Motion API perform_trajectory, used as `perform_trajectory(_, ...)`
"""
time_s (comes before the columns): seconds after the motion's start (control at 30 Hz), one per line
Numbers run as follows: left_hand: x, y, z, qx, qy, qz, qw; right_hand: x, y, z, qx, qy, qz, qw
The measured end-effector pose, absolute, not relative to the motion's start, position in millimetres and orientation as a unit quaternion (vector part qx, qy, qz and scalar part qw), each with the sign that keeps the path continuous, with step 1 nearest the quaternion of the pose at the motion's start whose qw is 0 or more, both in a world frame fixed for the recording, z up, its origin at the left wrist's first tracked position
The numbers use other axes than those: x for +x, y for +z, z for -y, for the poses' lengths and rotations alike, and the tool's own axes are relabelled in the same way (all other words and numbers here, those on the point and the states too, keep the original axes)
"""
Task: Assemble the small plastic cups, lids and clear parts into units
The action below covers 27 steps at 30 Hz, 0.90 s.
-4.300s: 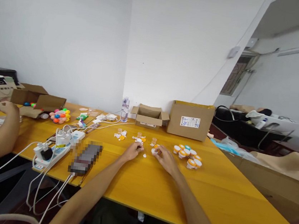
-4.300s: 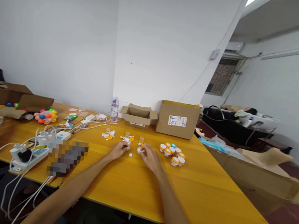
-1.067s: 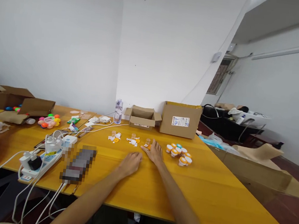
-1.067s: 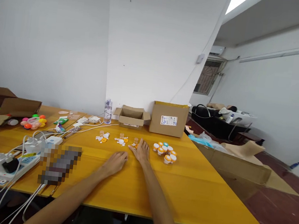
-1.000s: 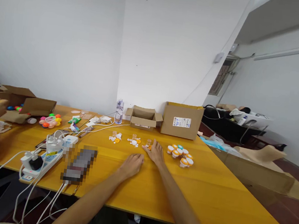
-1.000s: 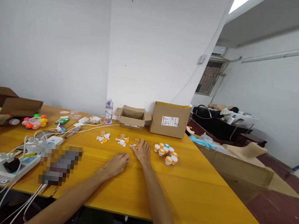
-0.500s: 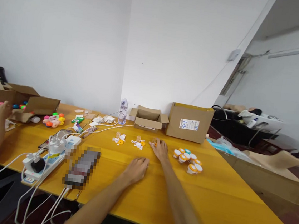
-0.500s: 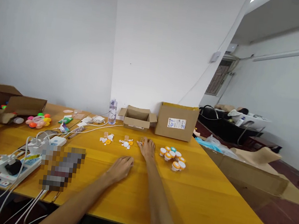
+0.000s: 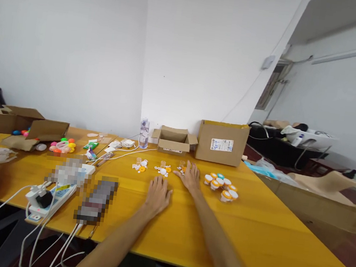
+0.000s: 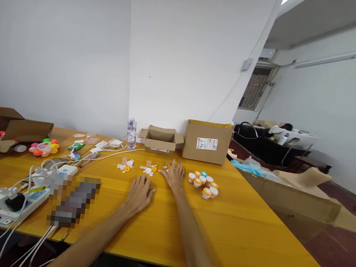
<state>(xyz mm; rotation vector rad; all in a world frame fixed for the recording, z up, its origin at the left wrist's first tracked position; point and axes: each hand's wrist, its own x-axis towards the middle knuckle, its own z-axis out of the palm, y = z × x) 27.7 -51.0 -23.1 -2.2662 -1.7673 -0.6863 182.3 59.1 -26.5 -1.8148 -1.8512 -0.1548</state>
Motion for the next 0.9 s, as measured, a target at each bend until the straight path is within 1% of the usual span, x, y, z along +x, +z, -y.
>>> perform_trajectory(0.27, 27.4, -12.2, 52.8, -0.756, -0.205, 0.621, 0.025, 196.2, -39.3, -21.6, -0.616, -0.102, 0.738, 0.257)
perform_trajectory(0.47, 25.3, -14.3, 43.0, -0.753, -0.176, 0.634, -0.016, 223.5, -19.7, -8.1, -0.582, -0.167, 0.761, 0.234)
perform_trajectory(0.6, 26.7, -10.1, 36.7, -0.750, -0.148, 0.643, -0.039, 251.3, -8.4, -11.8, -0.614, -0.171, 0.738, 0.220)
perform_trajectory(0.77, 29.2, -2.8, 28.5, -0.747, -0.129, 0.649, -0.061, 274.7, -11.4, -16.5, -0.629, -0.163, 0.739, 0.178)
perform_trajectory(0.9, 29.8, -1.3, 18.6, -0.748, -0.125, 0.649, -0.062, 281.7, -13.5, -17.7, -0.622, -0.158, 0.745, 0.179)
